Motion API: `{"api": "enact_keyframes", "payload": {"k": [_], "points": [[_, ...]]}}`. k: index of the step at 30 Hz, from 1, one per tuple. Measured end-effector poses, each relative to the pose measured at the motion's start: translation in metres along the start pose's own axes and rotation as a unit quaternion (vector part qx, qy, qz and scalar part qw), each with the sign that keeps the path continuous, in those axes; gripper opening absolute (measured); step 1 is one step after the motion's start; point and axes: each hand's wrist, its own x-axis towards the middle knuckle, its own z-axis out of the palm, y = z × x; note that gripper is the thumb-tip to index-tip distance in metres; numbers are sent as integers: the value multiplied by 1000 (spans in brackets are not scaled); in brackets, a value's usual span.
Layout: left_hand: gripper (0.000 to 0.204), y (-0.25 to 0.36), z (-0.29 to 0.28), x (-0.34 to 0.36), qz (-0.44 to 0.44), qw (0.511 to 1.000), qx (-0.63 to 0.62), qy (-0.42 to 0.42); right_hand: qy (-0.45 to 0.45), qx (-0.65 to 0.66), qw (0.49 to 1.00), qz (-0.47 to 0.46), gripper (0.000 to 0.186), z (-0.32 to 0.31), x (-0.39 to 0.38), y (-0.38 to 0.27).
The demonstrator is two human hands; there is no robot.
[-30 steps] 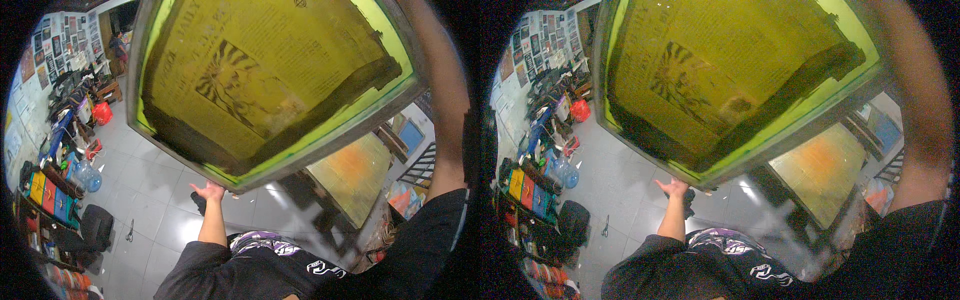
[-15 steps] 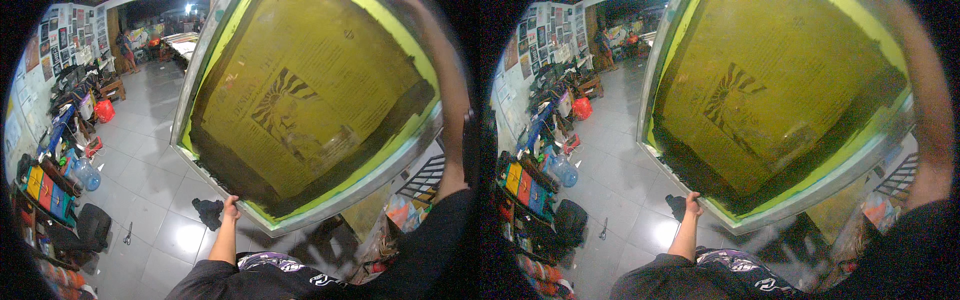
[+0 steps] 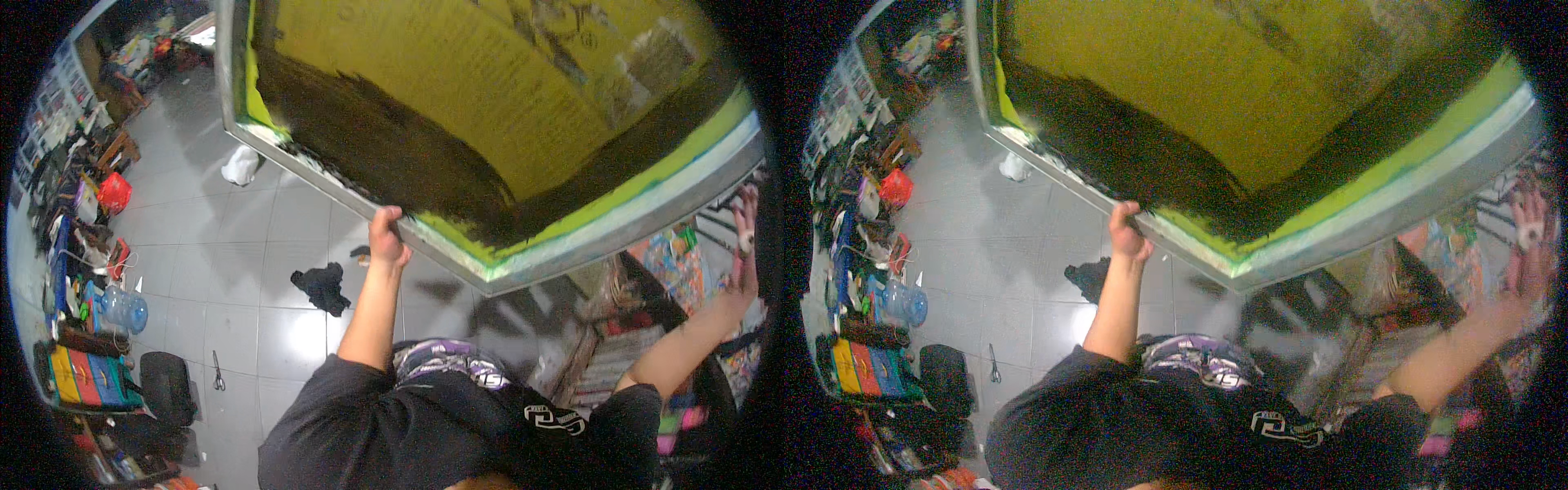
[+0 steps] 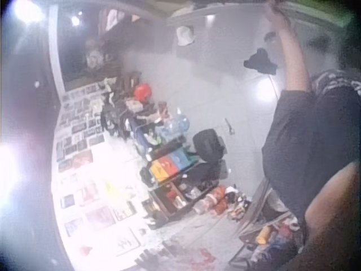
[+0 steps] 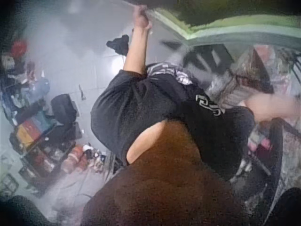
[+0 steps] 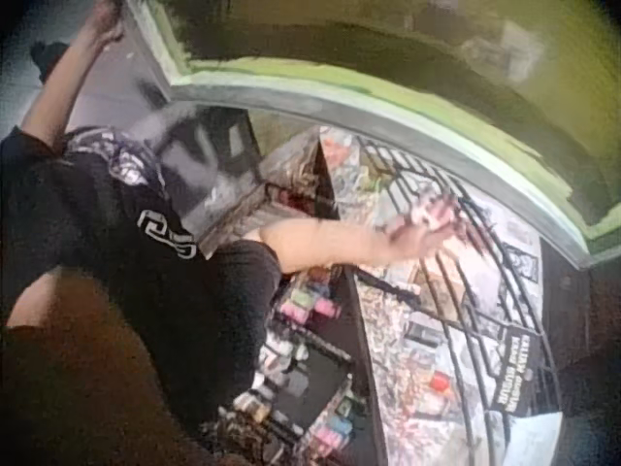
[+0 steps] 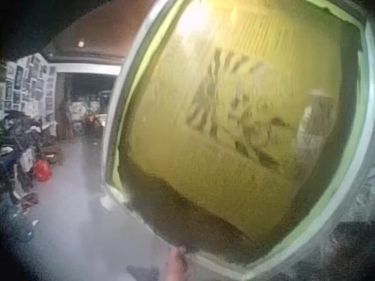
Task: The person scoops black ink from a container and spreads it across a screen-printing frame using a metal spatula. They repeatedly apply and smooth the ink, then wipe the surface with a cloth and spray it with a liquid from a bottle.
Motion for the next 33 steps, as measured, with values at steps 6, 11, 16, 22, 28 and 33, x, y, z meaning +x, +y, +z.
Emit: {"api": "enact_keyframes", "payload": {"k": [6, 11, 16, 22, 28, 33], "points": [[17, -2, 11, -1, 29, 997, 61, 37, 120, 77, 988, 52, 53, 128, -30, 9], [14, -6, 0, 0, 62, 995, 73, 28, 159, -230, 960, 12, 33, 126, -43, 43], [68, 2, 36, -6, 65, 989, -55, -119, 168, -429, 880, -112, 26, 95, -45, 93], [88, -2, 41, 7, 69, 997, 36, 14, 265, -328, 903, 88, 35, 139, -52, 74], [85, -50, -9, 19, 191, 882, 393, 176, 213, -585, 782, 39, 63, 99, -48, 135], [71, -39, 52, 10, 237, 845, 403, 261, 271, -373, 876, 140, 58, 149, -31, 150]]}}
